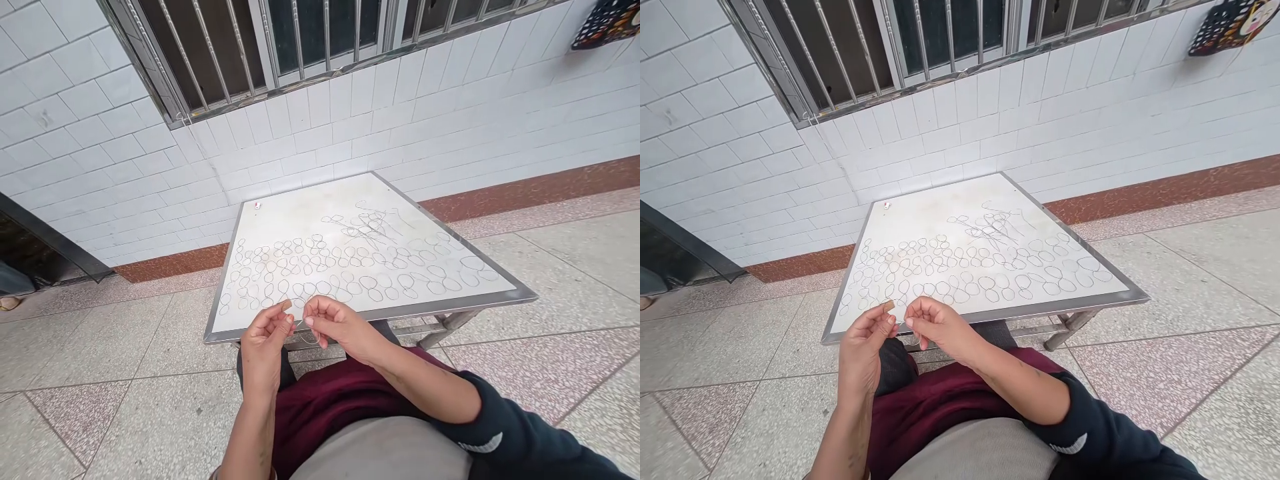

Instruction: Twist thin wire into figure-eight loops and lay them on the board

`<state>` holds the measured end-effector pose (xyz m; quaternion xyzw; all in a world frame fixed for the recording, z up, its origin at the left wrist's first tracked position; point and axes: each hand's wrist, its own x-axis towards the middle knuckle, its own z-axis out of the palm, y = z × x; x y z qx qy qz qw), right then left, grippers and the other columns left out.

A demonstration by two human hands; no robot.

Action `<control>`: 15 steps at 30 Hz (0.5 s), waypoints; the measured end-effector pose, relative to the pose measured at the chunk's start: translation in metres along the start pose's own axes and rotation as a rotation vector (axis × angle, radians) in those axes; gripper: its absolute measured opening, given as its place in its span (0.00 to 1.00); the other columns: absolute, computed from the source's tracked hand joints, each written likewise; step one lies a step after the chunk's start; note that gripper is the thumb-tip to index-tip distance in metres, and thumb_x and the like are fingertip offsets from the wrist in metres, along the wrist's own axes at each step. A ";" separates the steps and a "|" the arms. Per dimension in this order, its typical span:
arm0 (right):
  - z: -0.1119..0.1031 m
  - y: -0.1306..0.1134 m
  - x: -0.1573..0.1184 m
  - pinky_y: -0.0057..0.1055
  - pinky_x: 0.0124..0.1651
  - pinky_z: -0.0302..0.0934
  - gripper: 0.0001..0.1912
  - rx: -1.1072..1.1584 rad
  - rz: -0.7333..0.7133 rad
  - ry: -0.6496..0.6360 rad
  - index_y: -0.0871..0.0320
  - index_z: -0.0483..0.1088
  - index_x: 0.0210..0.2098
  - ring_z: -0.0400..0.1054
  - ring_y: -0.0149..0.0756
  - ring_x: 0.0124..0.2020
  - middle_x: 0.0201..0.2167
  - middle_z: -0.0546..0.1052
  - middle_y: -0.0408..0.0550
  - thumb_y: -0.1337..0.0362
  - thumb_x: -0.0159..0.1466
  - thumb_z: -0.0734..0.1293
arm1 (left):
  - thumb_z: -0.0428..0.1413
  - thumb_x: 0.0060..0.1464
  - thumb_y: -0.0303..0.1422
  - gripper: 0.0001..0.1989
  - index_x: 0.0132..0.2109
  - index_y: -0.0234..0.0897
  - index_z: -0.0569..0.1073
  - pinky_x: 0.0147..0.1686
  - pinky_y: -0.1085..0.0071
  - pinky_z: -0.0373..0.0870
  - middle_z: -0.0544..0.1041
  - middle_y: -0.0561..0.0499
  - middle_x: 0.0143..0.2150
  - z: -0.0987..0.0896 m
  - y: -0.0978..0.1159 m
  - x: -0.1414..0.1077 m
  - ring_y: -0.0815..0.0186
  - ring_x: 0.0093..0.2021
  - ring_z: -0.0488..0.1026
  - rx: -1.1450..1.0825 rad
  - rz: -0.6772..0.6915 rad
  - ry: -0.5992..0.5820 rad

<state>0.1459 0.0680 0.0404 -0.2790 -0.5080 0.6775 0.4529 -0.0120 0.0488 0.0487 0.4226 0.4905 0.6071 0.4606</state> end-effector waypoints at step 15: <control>-0.014 0.015 0.012 0.23 0.23 0.60 0.12 -0.001 -0.013 0.042 0.56 0.67 0.33 0.60 0.25 0.24 0.25 0.66 0.38 0.56 0.60 0.70 | 0.67 0.46 0.34 0.18 0.46 0.37 0.79 0.37 0.69 0.71 0.78 0.52 0.33 0.013 -0.007 0.001 0.70 0.31 0.74 -0.018 -0.102 -0.041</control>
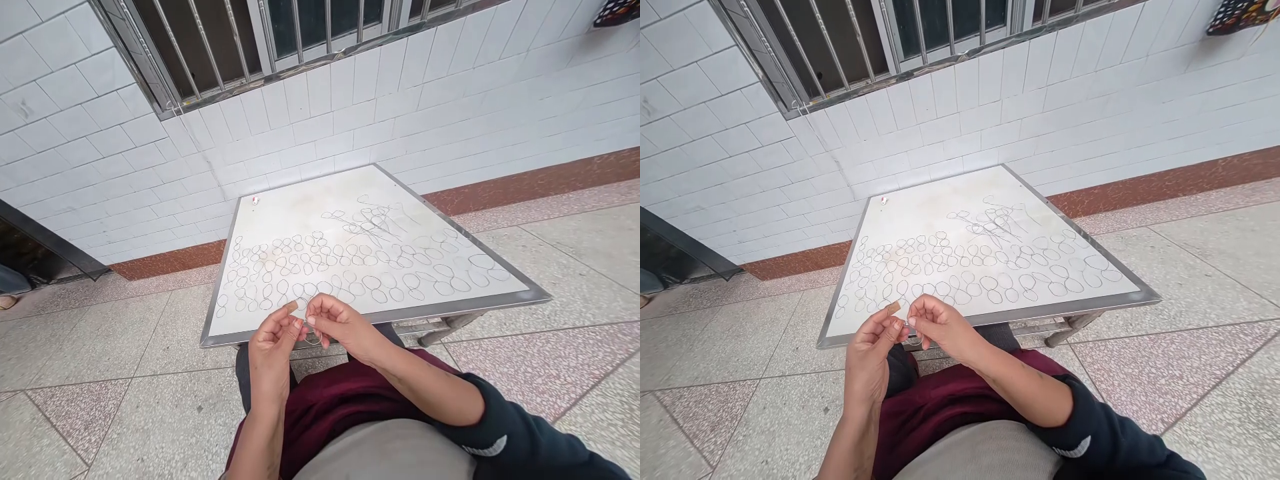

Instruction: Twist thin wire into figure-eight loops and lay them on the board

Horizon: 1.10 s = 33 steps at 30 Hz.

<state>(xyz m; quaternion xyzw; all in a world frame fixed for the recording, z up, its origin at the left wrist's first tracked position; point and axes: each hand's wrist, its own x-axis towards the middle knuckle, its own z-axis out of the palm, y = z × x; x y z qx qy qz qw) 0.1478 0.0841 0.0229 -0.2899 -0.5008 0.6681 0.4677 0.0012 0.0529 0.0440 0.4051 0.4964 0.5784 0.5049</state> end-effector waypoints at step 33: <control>-0.003 -0.001 0.011 0.32 0.38 0.65 0.09 -0.926 -0.619 0.001 0.56 0.74 0.41 0.69 0.35 0.37 0.34 0.76 0.49 0.68 0.68 0.62 | 0.61 0.53 0.33 0.33 0.65 0.45 0.61 0.28 0.75 0.60 0.70 0.57 0.29 0.001 -0.017 -0.017 0.71 0.27 0.62 0.096 0.052 -0.013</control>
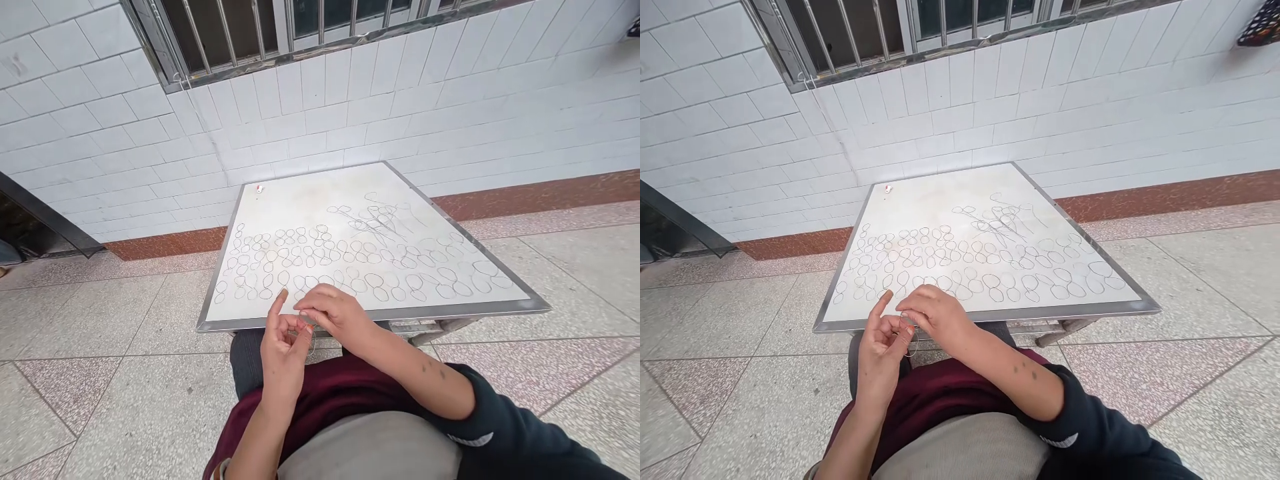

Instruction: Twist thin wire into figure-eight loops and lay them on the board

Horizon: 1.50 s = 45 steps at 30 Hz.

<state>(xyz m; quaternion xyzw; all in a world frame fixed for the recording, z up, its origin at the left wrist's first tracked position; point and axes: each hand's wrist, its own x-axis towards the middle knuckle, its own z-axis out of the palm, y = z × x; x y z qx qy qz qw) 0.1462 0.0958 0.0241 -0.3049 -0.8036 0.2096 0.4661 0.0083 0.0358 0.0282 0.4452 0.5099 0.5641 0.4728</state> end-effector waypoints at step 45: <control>-0.051 -0.020 0.024 0.30 0.44 0.62 0.14 0.181 -0.067 -0.660 0.57 0.70 0.36 0.64 0.31 0.39 0.38 0.67 0.46 0.72 0.70 0.55 | 0.65 0.47 0.27 0.39 0.65 0.41 0.61 0.28 0.74 0.70 0.71 0.56 0.27 -0.010 0.013 -0.009 0.70 0.29 0.68 -0.278 -0.202 -0.284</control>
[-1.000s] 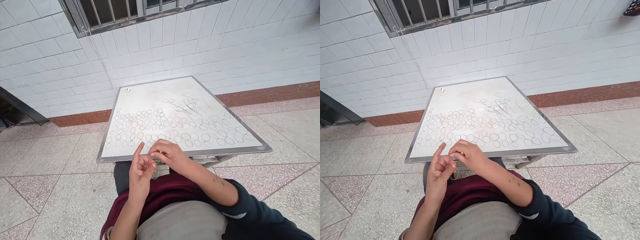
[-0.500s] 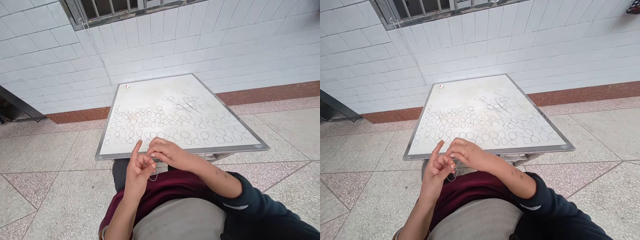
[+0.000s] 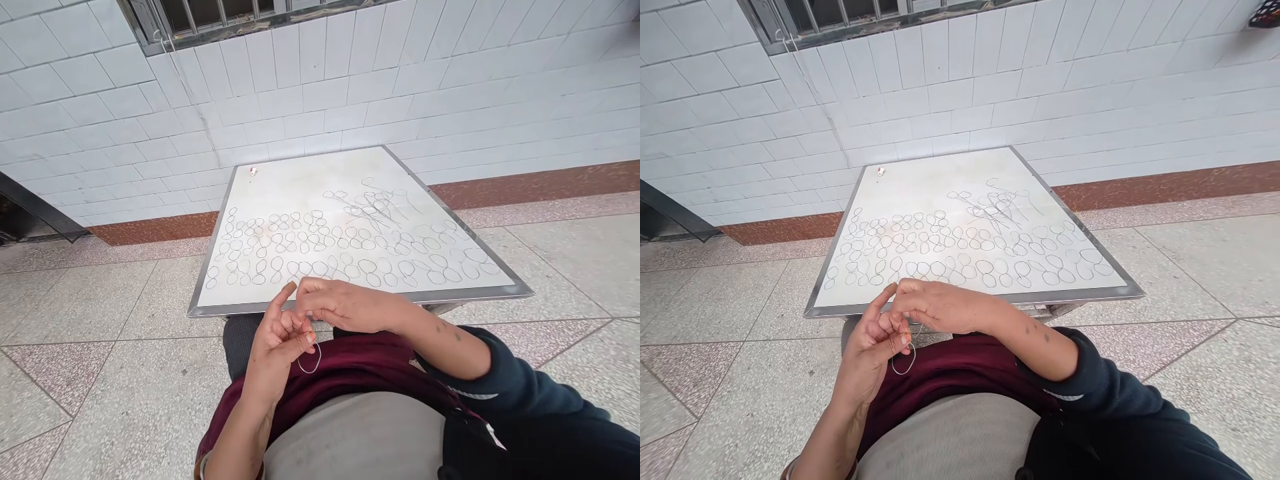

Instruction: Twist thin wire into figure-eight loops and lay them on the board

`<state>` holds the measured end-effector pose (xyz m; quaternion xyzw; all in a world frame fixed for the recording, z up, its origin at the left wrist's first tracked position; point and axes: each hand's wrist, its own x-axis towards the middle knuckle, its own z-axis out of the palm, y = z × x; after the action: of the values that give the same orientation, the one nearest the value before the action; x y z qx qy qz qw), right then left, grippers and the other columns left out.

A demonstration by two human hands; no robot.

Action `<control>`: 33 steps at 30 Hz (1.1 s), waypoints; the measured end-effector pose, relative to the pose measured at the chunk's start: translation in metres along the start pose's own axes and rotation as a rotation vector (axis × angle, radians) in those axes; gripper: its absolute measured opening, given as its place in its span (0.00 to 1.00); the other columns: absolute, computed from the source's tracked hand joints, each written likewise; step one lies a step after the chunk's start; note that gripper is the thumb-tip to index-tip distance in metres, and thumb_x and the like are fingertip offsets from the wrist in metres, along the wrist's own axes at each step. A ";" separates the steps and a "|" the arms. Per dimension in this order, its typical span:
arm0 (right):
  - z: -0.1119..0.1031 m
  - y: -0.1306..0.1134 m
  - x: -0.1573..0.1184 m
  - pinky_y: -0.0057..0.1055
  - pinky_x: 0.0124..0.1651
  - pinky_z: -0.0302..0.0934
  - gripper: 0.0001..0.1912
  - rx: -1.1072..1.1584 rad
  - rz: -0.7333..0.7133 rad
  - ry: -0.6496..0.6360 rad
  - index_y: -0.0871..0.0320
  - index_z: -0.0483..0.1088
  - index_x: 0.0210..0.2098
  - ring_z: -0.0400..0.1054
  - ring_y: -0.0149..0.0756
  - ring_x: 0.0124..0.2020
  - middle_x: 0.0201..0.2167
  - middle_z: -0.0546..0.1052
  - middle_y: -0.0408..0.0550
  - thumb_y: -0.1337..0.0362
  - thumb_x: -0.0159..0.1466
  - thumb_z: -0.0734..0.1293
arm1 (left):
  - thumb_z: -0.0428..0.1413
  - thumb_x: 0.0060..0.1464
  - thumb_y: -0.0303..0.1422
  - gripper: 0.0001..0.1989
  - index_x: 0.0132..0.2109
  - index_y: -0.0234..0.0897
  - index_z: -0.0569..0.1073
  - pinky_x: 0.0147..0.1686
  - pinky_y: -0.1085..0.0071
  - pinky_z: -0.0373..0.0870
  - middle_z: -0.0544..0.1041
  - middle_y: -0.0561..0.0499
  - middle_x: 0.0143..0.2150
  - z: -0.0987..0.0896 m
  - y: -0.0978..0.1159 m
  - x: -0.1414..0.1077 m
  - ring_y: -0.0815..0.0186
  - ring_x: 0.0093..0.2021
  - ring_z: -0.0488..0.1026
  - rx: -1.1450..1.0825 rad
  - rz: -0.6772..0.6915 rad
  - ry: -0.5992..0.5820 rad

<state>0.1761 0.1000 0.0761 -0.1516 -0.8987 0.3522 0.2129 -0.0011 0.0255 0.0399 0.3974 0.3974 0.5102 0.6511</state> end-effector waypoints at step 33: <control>0.047 0.047 0.001 0.22 0.29 0.61 0.19 0.964 0.019 0.075 0.60 0.69 0.39 0.64 0.26 0.28 0.32 0.71 0.43 0.55 0.57 0.74 | 0.65 0.47 0.27 0.37 0.64 0.43 0.64 0.35 0.71 0.69 0.74 0.56 0.27 0.008 0.004 -0.008 0.67 0.34 0.73 -0.060 0.002 0.065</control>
<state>0.1584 0.1069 0.0125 -0.0565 -0.6234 0.7247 0.2881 0.0039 0.0177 0.0477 0.3614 0.4026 0.5353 0.6487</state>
